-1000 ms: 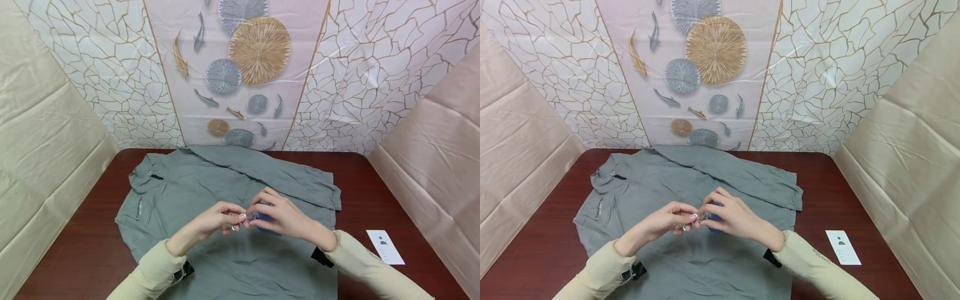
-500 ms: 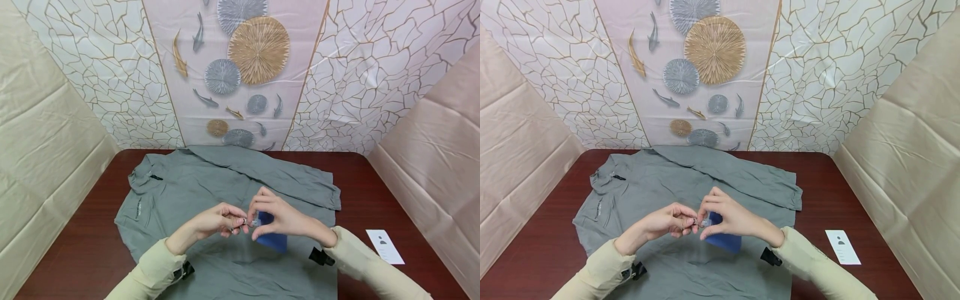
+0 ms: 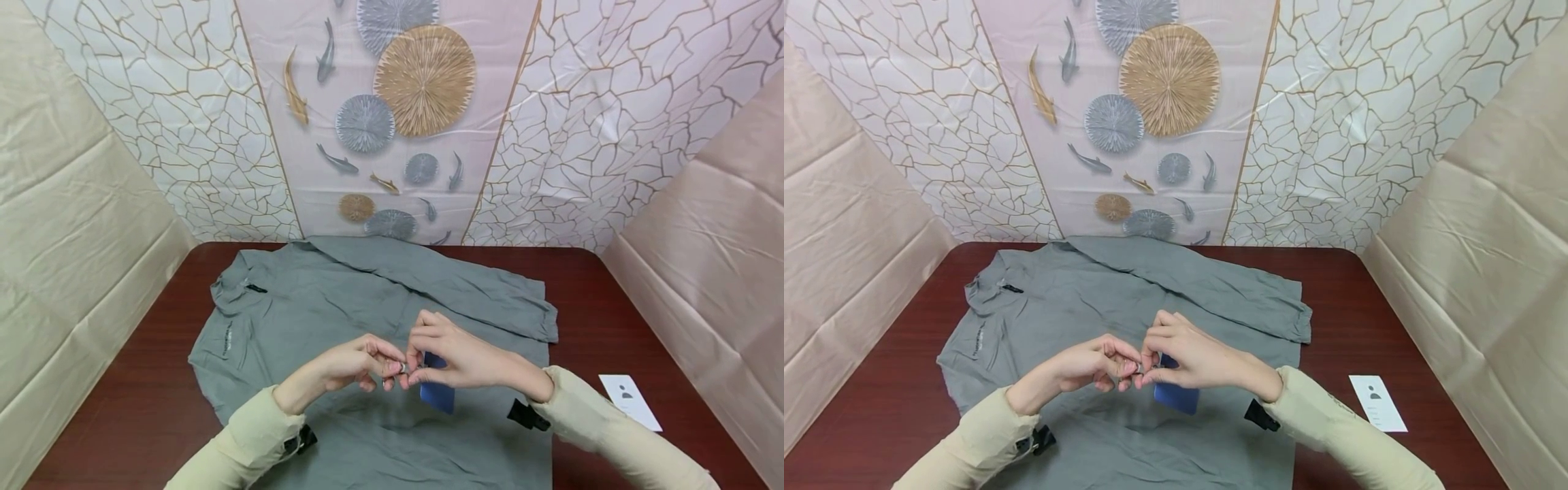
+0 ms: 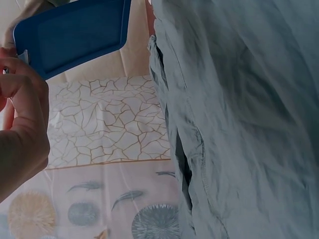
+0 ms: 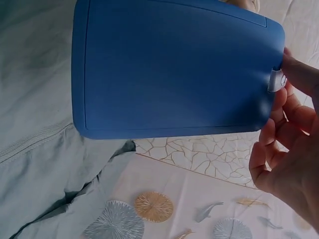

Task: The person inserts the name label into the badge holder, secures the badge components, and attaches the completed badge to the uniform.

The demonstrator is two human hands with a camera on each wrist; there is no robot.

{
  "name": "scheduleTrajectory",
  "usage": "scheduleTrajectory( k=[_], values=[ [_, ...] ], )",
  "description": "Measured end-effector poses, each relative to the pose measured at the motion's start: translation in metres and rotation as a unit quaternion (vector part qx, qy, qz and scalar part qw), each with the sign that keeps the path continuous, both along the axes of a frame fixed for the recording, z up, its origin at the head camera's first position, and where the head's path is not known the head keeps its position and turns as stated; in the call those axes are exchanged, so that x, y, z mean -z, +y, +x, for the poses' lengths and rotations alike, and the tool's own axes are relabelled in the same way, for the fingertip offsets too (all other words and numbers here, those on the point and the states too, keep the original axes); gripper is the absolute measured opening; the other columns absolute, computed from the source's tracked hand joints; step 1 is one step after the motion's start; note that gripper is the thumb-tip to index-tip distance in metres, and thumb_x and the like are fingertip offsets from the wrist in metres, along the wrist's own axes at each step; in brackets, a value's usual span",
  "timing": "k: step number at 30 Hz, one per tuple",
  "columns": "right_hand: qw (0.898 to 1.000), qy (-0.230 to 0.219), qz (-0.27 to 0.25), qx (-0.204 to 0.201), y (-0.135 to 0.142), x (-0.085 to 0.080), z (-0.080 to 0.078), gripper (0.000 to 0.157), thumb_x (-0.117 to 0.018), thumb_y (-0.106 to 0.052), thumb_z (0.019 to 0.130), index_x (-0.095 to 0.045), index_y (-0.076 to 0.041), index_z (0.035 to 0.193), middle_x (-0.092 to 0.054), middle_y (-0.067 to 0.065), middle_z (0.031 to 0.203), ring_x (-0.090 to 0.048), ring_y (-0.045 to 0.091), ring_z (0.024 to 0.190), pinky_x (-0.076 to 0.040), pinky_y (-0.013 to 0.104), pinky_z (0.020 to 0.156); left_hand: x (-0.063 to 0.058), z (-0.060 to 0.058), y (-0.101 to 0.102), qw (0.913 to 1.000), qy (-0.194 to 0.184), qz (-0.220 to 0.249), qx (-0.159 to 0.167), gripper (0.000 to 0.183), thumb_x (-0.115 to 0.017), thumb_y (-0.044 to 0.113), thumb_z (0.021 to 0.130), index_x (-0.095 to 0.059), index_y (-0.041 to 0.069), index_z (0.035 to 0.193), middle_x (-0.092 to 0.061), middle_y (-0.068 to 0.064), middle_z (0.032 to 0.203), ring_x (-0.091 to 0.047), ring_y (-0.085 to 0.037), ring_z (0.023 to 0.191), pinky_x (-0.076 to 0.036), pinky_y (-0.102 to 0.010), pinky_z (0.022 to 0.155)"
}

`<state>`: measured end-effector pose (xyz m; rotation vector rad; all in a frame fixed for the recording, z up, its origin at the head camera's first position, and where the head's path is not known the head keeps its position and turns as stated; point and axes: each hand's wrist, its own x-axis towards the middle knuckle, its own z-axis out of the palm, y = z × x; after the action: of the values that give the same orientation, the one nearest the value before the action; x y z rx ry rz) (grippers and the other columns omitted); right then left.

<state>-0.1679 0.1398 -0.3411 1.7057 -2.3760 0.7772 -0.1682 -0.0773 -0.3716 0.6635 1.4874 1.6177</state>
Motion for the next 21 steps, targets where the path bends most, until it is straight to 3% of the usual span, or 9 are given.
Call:
scheduleTrajectory(
  k=[11, 18, 21],
  values=[
    [1.0, -0.001, 0.0, -0.028, 0.001, 0.007, -0.002, 0.012, -0.066, -0.023, 0.082, -0.054, -0.021, 0.081, -0.049, -0.01, 0.075, -0.028, 0.001, 0.077, -0.031, 0.017, 0.07, 0.007, -0.002, 0.001, 0.9995, -0.013, -0.029, -0.008, 0.012, -0.053, 0.014, 0.089, -0.065, 0.012, 0.094, -0.065, 0.007, 0.078, -0.053, -0.003, 0.06, -0.03, -0.017, 0.042],
    [0.999, -0.024, -0.002, -0.045, 0.003, 0.014, -0.002, 0.01, -0.065, -0.02, 0.083, -0.055, -0.02, 0.082, -0.049, -0.007, 0.074, -0.027, 0.0, 0.077, -0.032, 0.013, 0.065, 0.012, -0.002, 0.003, 0.9985, -0.028, -0.045, -0.014, 0.024, -0.053, 0.012, 0.089, -0.062, -0.003, 0.106, -0.065, 0.006, 0.077, -0.051, -0.004, 0.057, -0.028, -0.017, 0.04],
    [0.998, -0.039, 0.005, -0.046, 0.002, 0.014, 0.0, 0.01, -0.065, -0.019, 0.083, -0.055, -0.02, 0.082, -0.049, -0.005, 0.073, -0.027, 0.0, 0.077, -0.03, 0.014, 0.065, 0.013, 0.0, 0.003, 0.9977, -0.038, -0.053, -0.017, 0.024, -0.053, 0.01, 0.089, -0.061, -0.005, 0.107, -0.065, 0.005, 0.076, -0.051, -0.004, 0.057, -0.028, -0.017, 0.04]
  ],
)
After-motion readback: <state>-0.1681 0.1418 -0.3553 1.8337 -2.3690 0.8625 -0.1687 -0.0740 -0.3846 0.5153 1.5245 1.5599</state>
